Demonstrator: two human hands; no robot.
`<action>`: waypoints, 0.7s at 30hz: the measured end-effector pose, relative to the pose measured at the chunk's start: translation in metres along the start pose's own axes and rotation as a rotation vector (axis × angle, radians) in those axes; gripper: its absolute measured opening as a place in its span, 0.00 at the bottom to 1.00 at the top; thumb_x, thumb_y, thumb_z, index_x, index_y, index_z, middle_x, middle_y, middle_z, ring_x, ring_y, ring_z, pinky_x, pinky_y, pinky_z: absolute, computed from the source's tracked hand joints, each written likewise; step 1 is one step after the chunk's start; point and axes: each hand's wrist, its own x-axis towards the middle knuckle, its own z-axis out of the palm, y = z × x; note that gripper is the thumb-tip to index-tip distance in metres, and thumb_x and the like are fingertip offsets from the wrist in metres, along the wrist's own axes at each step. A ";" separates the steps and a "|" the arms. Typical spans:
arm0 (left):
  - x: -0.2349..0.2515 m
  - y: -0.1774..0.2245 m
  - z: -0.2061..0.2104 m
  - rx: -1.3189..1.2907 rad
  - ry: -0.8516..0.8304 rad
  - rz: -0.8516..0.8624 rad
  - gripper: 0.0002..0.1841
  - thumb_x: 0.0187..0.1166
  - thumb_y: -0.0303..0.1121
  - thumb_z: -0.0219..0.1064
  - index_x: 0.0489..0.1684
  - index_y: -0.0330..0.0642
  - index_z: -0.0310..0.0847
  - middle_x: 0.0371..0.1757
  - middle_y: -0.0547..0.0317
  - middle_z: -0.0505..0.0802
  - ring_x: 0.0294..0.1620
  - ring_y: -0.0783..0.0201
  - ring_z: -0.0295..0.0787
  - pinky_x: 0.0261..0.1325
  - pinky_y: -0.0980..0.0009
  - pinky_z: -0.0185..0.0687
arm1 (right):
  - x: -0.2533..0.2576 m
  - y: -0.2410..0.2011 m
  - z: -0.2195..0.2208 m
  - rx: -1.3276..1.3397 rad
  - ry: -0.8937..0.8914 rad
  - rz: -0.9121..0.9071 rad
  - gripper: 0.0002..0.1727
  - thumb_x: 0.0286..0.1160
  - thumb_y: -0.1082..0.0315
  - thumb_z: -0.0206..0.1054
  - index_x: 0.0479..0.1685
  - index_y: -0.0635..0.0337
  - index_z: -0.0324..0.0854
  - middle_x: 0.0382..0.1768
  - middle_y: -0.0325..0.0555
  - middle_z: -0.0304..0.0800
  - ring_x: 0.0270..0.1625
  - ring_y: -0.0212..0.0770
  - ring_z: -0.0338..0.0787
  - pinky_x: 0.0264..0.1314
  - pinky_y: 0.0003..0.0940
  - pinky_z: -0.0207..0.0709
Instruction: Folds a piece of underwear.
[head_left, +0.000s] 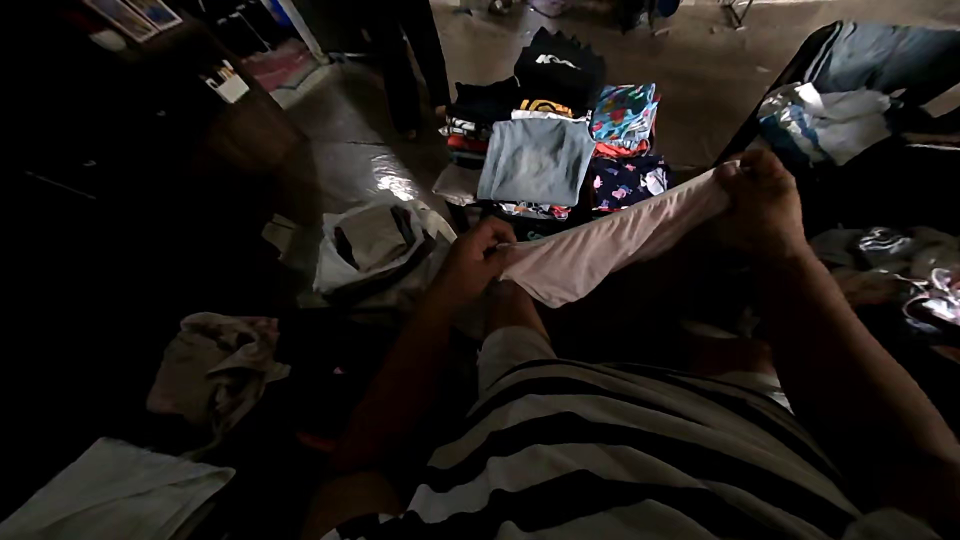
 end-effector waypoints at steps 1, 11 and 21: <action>-0.003 -0.003 -0.001 -0.083 0.031 0.005 0.09 0.75 0.22 0.68 0.49 0.34 0.79 0.39 0.63 0.89 0.35 0.77 0.84 0.42 0.77 0.84 | 0.001 0.009 -0.001 0.054 0.007 -0.003 0.12 0.86 0.64 0.61 0.59 0.60 0.76 0.41 0.33 0.83 0.40 0.22 0.84 0.48 0.26 0.84; -0.009 0.029 -0.001 -0.419 -0.131 -0.021 0.28 0.61 0.17 0.74 0.66 0.36 0.79 0.62 0.62 0.91 0.50 0.70 0.94 0.53 0.70 0.93 | -0.008 0.024 0.022 -0.073 -0.134 0.156 0.18 0.86 0.64 0.63 0.64 0.67 0.76 0.50 0.51 0.85 0.46 0.33 0.84 0.54 0.36 0.81; -0.005 0.013 -0.003 -0.048 0.251 -0.146 0.10 0.71 0.17 0.71 0.48 0.33 0.88 0.44 0.59 0.93 0.41 0.74 0.88 0.49 0.74 0.87 | -0.011 0.023 0.014 -0.169 -0.131 0.162 0.20 0.88 0.63 0.62 0.69 0.67 0.77 0.53 0.61 0.87 0.50 0.50 0.88 0.55 0.55 0.82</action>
